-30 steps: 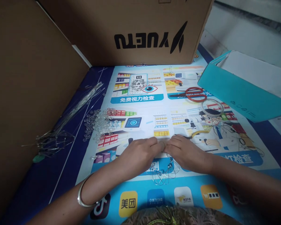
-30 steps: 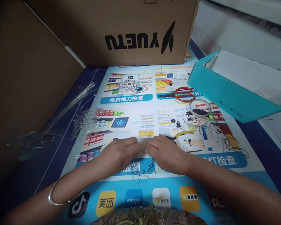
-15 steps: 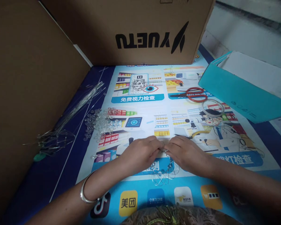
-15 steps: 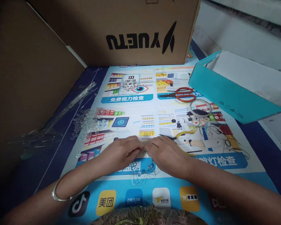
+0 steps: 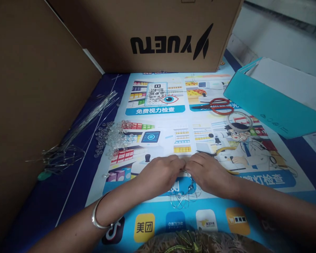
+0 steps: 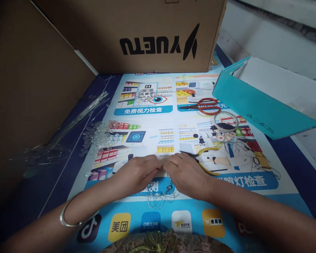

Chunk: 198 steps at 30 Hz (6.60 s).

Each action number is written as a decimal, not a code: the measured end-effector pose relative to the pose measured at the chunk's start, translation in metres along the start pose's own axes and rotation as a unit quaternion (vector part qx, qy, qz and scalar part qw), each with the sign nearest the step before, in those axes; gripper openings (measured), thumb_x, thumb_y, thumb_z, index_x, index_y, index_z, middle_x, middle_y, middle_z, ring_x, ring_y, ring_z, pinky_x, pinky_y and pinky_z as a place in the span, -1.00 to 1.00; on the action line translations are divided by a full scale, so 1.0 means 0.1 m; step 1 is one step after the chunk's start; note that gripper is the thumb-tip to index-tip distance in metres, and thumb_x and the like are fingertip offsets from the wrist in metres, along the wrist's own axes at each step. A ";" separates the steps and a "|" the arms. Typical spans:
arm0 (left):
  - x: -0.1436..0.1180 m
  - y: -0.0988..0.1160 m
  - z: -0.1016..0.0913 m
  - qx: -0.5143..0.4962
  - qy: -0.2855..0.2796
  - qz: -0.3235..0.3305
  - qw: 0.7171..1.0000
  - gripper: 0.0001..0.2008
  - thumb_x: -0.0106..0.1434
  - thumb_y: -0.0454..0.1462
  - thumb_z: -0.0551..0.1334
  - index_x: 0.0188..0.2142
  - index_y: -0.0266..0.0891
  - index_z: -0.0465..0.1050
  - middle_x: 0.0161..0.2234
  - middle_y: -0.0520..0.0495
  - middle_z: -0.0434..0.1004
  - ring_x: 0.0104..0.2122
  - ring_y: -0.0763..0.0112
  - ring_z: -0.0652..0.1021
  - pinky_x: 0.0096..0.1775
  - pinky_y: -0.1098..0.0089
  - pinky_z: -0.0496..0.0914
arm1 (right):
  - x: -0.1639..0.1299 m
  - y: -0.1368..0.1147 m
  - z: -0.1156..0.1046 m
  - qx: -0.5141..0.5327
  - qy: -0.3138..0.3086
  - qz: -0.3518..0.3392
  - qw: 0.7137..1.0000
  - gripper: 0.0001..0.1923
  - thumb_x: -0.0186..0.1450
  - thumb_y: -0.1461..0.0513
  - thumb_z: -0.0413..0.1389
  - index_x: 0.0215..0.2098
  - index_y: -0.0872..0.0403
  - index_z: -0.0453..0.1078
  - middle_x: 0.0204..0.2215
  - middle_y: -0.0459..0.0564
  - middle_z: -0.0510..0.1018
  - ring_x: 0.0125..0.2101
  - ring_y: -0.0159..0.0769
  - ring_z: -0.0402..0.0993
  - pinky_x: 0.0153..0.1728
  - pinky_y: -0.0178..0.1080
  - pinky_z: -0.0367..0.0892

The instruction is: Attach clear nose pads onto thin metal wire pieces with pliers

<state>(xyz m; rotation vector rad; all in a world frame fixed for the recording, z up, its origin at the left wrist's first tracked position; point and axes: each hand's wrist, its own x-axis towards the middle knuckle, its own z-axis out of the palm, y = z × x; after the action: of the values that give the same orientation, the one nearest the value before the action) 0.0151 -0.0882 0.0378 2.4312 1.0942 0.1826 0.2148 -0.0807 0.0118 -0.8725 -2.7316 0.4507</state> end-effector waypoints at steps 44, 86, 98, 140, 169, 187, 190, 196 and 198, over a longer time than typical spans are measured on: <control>-0.04 -0.04 0.02 -0.021 -0.014 0.003 1.000 -0.85 0.22 -0.36 0.02 -0.28 -0.23 0.35 -0.36 -0.03 0.44 -0.38 0.41 0.46 -0.38 0.43 0.31 | 0.01 -0.16 -0.08 0.019 -0.053 0.082 0.995 -0.87 0.20 0.30 -0.07 -0.36 0.12 0.31 -0.37 0.03 0.39 -0.29 -0.24 0.26 -0.24 -0.20 0.20; -0.03 0.03 0.11 -0.079 0.025 -0.057 0.995 -0.88 0.09 -0.42 0.08 -0.38 -0.22 0.30 -0.44 0.03 0.38 -0.44 0.47 0.39 -0.43 0.47 0.23 | -0.03 -0.15 -0.02 0.035 0.009 0.062 0.997 -0.84 0.27 0.30 -0.08 -0.32 0.13 0.34 -0.38 0.02 0.41 -0.31 -0.27 0.26 -0.23 -0.21 0.20; -0.06 0.01 0.05 -0.078 0.055 -0.053 0.994 -0.85 0.22 -0.35 0.05 -0.44 -0.26 0.34 -0.48 0.01 0.36 -0.46 0.49 0.38 -0.44 0.47 0.22 | -0.04 -0.14 0.01 0.057 0.030 0.054 0.996 -0.89 0.22 0.34 -0.05 -0.38 0.13 0.31 -0.40 -0.01 0.39 -0.33 -0.31 0.23 -0.23 -0.24 0.16; 0.00 0.04 -0.12 0.022 -0.035 0.049 0.998 -0.81 0.27 -0.34 0.01 -0.27 -0.20 0.39 -0.41 0.01 0.41 -0.44 0.46 0.43 -0.50 0.48 0.19 | -0.16 -0.10 0.01 0.024 0.076 -0.015 0.997 -0.82 0.26 0.32 -0.02 -0.21 0.15 0.39 -0.30 0.09 0.41 -0.24 -0.22 0.28 -0.19 -0.16 0.28; -0.05 -0.05 0.02 -0.046 0.013 -0.007 0.999 -0.85 0.27 -0.32 0.01 -0.31 -0.26 0.33 -0.36 -0.05 0.40 -0.35 0.40 0.44 -0.35 0.42 0.31 | -0.13 -0.06 0.01 0.050 0.046 0.002 0.998 -0.80 0.22 0.35 -0.02 -0.21 0.12 0.38 -0.33 0.04 0.41 -0.27 -0.26 0.29 -0.23 -0.18 0.28; -0.05 -0.11 -0.08 -0.070 0.105 0.024 0.992 -0.82 0.29 -0.32 0.00 -0.27 -0.25 0.37 -0.32 -0.09 0.45 -0.26 0.36 0.42 -0.21 0.26 0.33 | -0.63 0.36 -0.32 -0.238 -0.031 0.106 0.965 -0.59 0.26 0.32 -0.05 0.09 0.17 0.21 -0.08 0.22 0.36 -0.04 0.02 0.22 -0.12 0.05 0.21; -0.05 -0.11 -0.06 -0.075 0.102 0.016 0.992 -0.84 0.29 -0.33 0.02 -0.27 -0.24 0.36 -0.30 -0.07 0.47 -0.26 0.36 0.42 -0.21 0.26 0.32 | -0.60 0.38 -0.34 -0.205 0.003 0.120 0.971 -0.70 0.29 0.26 -0.05 -0.04 0.21 0.31 -0.19 0.20 0.40 -0.12 -0.04 0.26 -0.14 -0.03 0.23; -0.05 -0.15 -0.01 -0.032 0.113 0.034 0.992 -0.84 0.29 -0.33 0.03 -0.23 -0.25 0.37 -0.30 -0.08 0.49 -0.27 0.35 0.44 -0.24 0.28 0.32 | -0.34 0.20 -0.57 -0.139 -0.007 0.083 0.987 -0.75 0.30 0.14 -0.04 -0.19 0.09 0.37 -0.26 0.10 0.40 -0.21 -0.14 0.27 -0.22 -0.11 0.22; -0.06 -0.16 0.01 -0.010 0.110 0.039 0.993 -0.83 0.28 -0.36 0.03 -0.21 -0.25 0.37 -0.31 -0.08 0.49 -0.28 0.36 0.44 -0.25 0.28 0.32 | -0.23 0.14 -0.61 -0.146 -0.010 0.045 0.988 -0.78 0.30 0.15 -0.03 -0.27 0.08 0.39 -0.32 0.07 0.42 -0.24 -0.17 0.27 -0.21 -0.10 0.19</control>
<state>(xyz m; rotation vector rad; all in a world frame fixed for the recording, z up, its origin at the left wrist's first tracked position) 0.0007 -0.0839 0.0297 2.4825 1.0820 0.4937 0.2594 -0.0703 0.0605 -1.0693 -2.8290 0.0729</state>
